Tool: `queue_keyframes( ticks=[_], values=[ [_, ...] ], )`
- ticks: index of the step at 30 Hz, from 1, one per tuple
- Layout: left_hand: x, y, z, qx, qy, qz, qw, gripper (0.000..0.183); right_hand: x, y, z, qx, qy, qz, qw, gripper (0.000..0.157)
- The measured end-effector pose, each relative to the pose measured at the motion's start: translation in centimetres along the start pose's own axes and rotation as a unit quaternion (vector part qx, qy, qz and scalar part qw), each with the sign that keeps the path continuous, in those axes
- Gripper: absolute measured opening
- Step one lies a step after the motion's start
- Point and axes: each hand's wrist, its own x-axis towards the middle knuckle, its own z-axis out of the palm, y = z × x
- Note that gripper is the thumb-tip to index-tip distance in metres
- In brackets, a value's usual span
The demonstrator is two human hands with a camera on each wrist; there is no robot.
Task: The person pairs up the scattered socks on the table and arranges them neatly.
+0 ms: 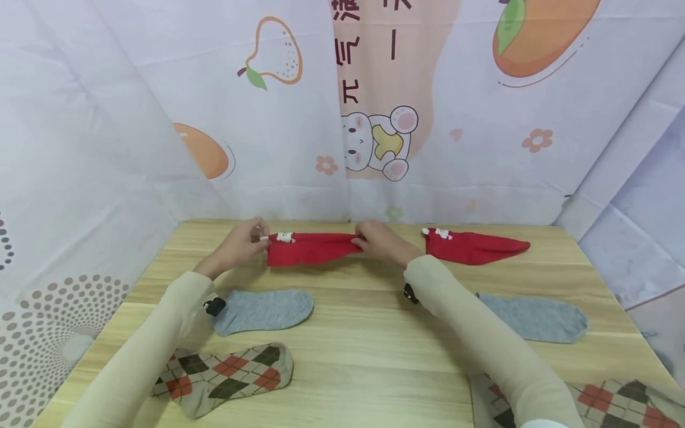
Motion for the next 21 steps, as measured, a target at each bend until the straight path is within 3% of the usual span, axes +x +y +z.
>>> queue_keyframes(
  ticks=[12, 21],
  values=[
    [-1.2, 1.6, 0.7, 0.005, -0.010, 0.033, 0.9994, 0.019, -3.1, -0.4, -0.9, -0.029, 0.014, -0.018, 0.999, 0.014],
    [-1.9, 2.7, 1.2, 0.000, -0.018, 0.034, 0.9993, 0.027, -4.7, -0.4, -1.3, -0.041, 0.019, -0.020, 0.999, 0.014]
  ],
)
